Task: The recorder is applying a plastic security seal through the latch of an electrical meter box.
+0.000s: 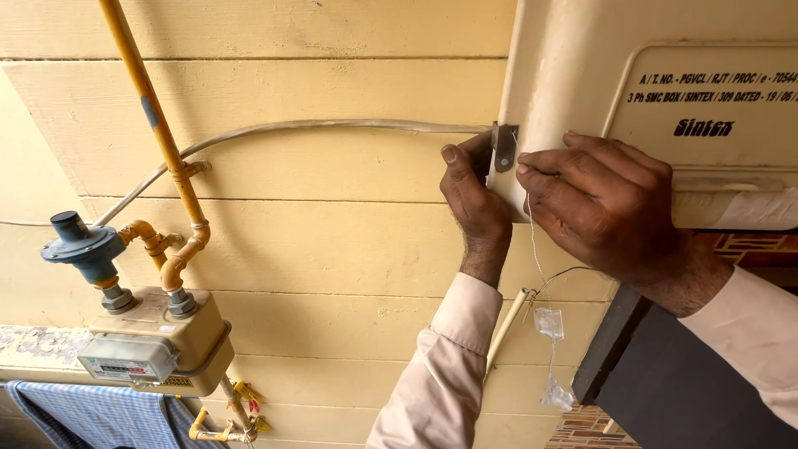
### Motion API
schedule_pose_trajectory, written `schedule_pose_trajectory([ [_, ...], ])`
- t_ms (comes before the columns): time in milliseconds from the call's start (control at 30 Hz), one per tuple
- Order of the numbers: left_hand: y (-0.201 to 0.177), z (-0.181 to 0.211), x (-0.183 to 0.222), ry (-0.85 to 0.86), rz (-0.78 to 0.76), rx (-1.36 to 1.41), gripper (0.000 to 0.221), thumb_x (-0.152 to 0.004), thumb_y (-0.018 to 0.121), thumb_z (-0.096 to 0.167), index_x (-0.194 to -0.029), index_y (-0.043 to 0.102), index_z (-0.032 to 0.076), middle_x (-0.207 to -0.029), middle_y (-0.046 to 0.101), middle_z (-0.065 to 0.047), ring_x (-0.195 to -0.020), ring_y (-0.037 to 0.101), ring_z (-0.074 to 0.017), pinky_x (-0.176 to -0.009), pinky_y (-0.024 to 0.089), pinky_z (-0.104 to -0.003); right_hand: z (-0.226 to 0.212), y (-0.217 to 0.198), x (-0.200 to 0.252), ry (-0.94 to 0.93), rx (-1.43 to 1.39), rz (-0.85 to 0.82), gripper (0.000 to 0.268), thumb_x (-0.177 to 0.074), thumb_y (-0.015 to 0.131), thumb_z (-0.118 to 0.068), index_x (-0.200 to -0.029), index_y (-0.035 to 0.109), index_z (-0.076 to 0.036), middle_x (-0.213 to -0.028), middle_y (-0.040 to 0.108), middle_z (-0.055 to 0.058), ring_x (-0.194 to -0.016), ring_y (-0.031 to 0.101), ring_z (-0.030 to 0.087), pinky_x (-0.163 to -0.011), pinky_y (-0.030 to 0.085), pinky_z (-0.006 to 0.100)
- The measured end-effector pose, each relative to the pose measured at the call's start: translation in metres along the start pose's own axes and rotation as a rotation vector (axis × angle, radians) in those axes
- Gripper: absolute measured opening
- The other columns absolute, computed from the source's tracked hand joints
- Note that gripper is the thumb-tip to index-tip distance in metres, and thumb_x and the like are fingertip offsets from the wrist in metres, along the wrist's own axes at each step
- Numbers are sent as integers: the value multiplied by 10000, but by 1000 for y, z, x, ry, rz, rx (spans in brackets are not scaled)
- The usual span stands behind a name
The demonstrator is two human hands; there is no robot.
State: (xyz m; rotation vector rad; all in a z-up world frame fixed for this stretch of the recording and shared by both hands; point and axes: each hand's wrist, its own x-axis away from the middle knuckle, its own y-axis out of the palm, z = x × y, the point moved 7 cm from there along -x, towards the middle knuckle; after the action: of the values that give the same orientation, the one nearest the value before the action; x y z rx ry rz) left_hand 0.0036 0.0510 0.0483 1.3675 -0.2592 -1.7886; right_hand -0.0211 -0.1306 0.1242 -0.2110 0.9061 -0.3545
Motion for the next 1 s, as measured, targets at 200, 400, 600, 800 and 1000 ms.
schedule_pose_trajectory([
  [200, -1, -3, -2, 6, -32, -27, 800, -1116, 273, 591, -1225, 650, -106, -1149, 708, -219, -1137, 674, -284, -1056, 518, -423, 17, 15, 4, 34, 75, 0, 195, -862, 854, -87, -1041, 783, -62, -1021, 755, 41, -891, 690, 216, -790, 554, 397],
  [400, -4, 18, -31, -98, -307, 37, 412, -1051, 515, 165, -1458, 563, 117, -1184, 672, -113, -1031, 627, -177, -956, 537, -349, 17, 18, -12, 110, 142, 77, 130, -866, 860, -69, -970, 793, -110, -1030, 691, 12, -816, 577, 183, -754, 463, 378],
  [600, -15, 14, -56, 56, -442, -292, 128, -1009, 682, 66, -1100, 740, -2, -973, 768, -103, -872, 696, -116, -813, 589, -292, 25, 27, -14, 203, 182, 49, 132, -902, 872, -102, -979, 770, -134, -1036, 647, -27, -874, 578, 194, -778, 459, 396],
  [800, -85, 45, -87, 43, 92, -447, 147, -929, 747, 138, -915, 763, -7, -754, 732, -66, -647, 654, -116, -613, 570, -294, 36, 5, -15, 151, -79, -54, 385, -777, 824, -60, -1151, 734, -46, -1061, 654, 59, -949, 634, 226, -840, 542, 392],
  [1000, -90, 75, -74, 95, 230, -407, 159, -960, 717, 141, -875, 695, 9, -805, 703, -102, -707, 630, -132, -636, 539, -318, 35, 17, -13, 150, -81, -201, 395, -778, 856, -179, -1146, 737, -96, -967, 684, 39, -898, 644, 202, -814, 553, 388],
])
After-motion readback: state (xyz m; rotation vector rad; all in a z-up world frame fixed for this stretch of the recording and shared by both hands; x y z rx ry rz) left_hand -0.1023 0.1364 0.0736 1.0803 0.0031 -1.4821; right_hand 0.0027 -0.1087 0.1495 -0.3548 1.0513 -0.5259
